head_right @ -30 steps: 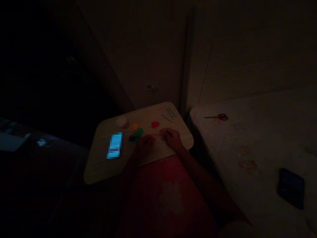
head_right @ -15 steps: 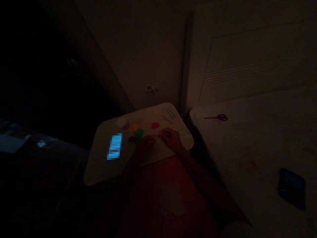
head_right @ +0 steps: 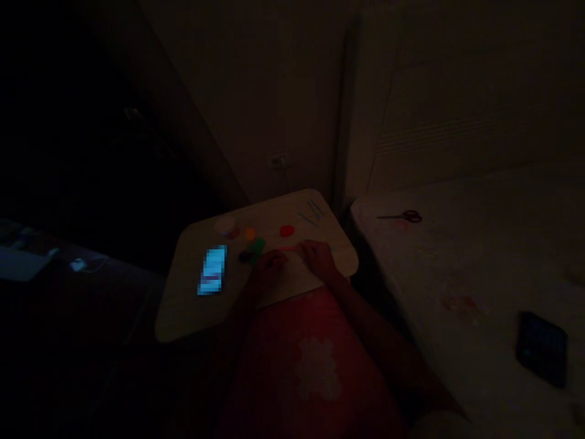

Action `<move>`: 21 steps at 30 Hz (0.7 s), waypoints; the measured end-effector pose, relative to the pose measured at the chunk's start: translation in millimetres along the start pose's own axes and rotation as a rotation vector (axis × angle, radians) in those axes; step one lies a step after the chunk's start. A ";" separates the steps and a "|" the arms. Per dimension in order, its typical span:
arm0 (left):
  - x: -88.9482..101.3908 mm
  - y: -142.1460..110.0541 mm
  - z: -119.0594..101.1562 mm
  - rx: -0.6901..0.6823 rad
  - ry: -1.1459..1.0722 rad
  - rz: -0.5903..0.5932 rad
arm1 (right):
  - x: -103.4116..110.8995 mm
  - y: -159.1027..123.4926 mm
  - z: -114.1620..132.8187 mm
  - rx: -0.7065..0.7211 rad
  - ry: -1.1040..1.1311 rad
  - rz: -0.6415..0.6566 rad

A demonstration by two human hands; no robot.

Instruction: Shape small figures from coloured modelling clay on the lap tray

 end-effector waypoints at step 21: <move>-1.9 0.8 0.1 0.022 -0.015 0.009 | 3.7 1.3 -10.3 0.027 0.008 -0.085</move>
Point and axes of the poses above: each hand's wrist, its own y-axis towards the middle knuckle, its own x-axis out of the back of the hand, z = x × y, the point moved 6 cm from there along y, towards the middle knuckle, and after that the axes turned 7 degrees about z, right-handed, at the moved point
